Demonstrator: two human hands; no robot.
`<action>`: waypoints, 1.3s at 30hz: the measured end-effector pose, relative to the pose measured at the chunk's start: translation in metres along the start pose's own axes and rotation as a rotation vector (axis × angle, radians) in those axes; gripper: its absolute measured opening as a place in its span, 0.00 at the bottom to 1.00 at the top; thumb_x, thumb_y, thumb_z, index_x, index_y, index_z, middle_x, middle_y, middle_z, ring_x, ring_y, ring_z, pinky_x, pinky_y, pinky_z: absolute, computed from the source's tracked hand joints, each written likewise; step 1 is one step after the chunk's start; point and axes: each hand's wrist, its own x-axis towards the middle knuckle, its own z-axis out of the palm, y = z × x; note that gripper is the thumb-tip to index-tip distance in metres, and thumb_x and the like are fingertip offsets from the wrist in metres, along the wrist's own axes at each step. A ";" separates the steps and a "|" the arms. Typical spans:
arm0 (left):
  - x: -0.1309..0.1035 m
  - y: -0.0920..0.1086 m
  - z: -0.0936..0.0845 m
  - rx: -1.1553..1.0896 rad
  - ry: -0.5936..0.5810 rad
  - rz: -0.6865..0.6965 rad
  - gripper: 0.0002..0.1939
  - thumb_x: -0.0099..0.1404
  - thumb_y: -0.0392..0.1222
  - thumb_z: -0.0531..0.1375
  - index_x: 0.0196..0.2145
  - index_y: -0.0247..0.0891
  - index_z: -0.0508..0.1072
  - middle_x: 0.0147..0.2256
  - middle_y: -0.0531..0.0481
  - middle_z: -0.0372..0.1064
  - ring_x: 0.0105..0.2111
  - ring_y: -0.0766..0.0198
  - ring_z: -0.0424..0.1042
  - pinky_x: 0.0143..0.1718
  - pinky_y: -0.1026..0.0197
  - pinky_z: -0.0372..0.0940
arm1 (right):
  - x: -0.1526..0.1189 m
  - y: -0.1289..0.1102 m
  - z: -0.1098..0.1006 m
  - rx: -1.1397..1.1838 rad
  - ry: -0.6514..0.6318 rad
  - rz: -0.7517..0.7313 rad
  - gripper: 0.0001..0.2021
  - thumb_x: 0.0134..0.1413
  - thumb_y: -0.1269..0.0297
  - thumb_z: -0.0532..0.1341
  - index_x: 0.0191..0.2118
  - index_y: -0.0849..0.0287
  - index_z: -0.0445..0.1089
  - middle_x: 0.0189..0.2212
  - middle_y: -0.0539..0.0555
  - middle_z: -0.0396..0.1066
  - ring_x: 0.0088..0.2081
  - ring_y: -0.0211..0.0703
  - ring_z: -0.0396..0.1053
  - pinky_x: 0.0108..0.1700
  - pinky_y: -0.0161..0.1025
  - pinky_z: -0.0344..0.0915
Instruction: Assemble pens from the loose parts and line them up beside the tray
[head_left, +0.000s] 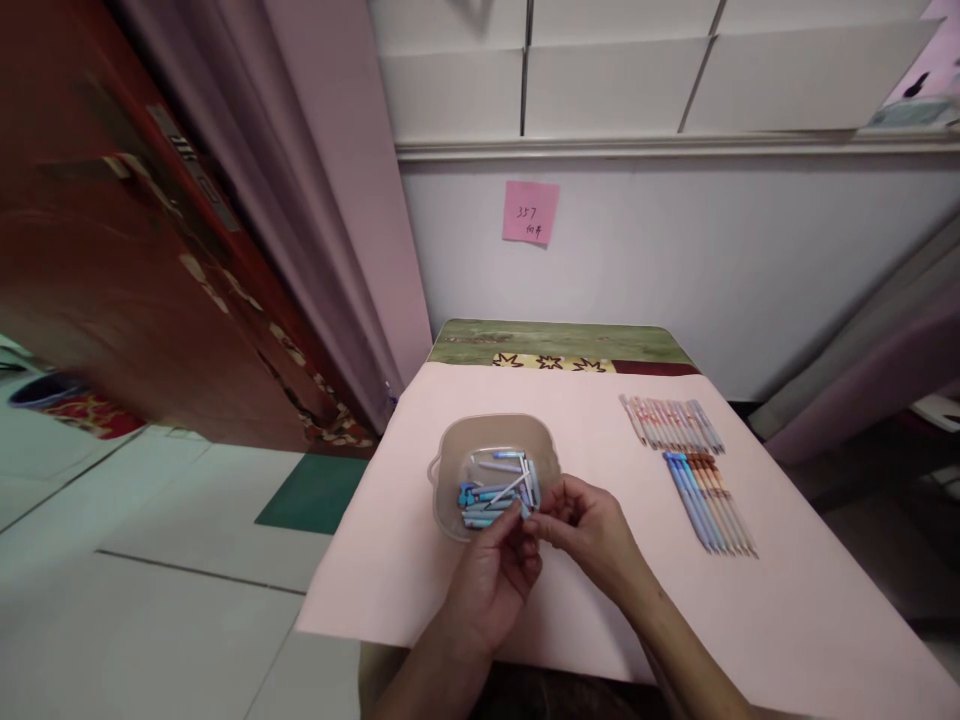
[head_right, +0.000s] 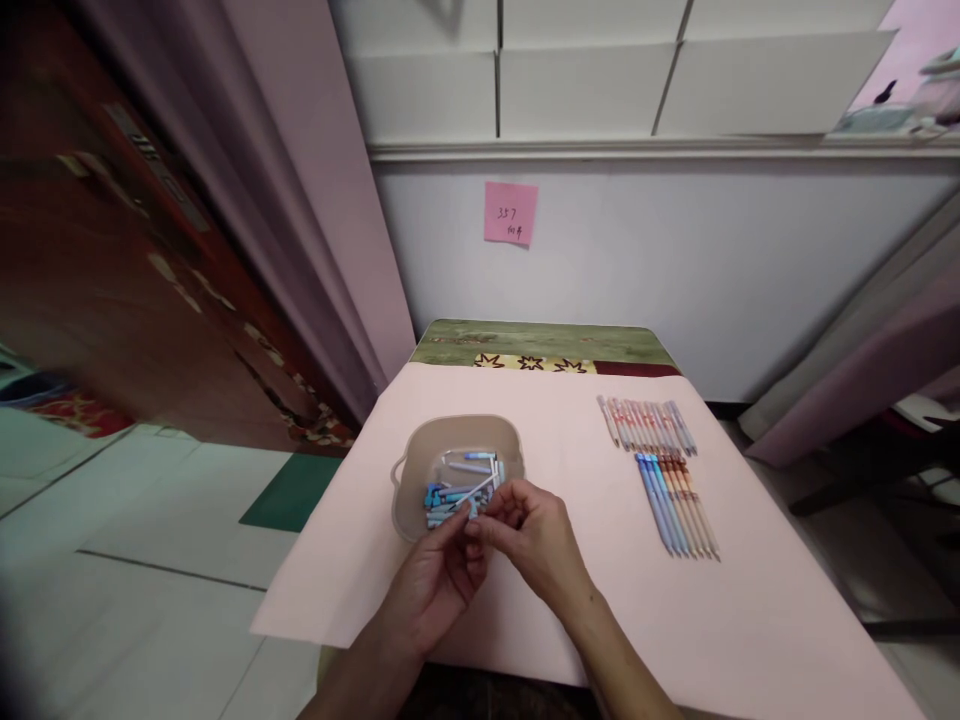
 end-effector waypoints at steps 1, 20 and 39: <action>-0.001 0.003 0.001 -0.010 -0.005 -0.005 0.02 0.61 0.32 0.61 0.33 0.29 0.72 0.21 0.50 0.70 0.17 0.72 0.66 0.17 0.71 0.62 | 0.001 0.001 0.001 0.038 -0.005 0.008 0.15 0.42 0.57 0.70 0.27 0.60 0.67 0.18 0.44 0.63 0.21 0.31 0.58 0.22 0.29 0.56; 0.004 0.086 -0.034 -0.056 0.070 0.372 0.05 0.65 0.31 0.55 0.34 0.30 0.71 0.28 0.47 0.73 0.20 0.72 0.67 0.19 0.70 0.64 | 0.110 0.013 0.059 -1.057 -0.251 -0.078 0.10 0.53 0.69 0.58 0.33 0.59 0.77 0.31 0.56 0.78 0.33 0.42 0.73 0.33 0.31 0.61; 0.009 0.090 -0.038 -0.042 0.039 0.353 0.05 0.64 0.31 0.56 0.34 0.30 0.71 0.29 0.46 0.72 0.20 0.72 0.65 0.18 0.69 0.63 | 0.136 0.032 0.115 -1.220 -0.256 -0.018 0.12 0.52 0.76 0.58 0.41 0.69 0.75 0.39 0.67 0.76 0.42 0.53 0.74 0.41 0.38 0.67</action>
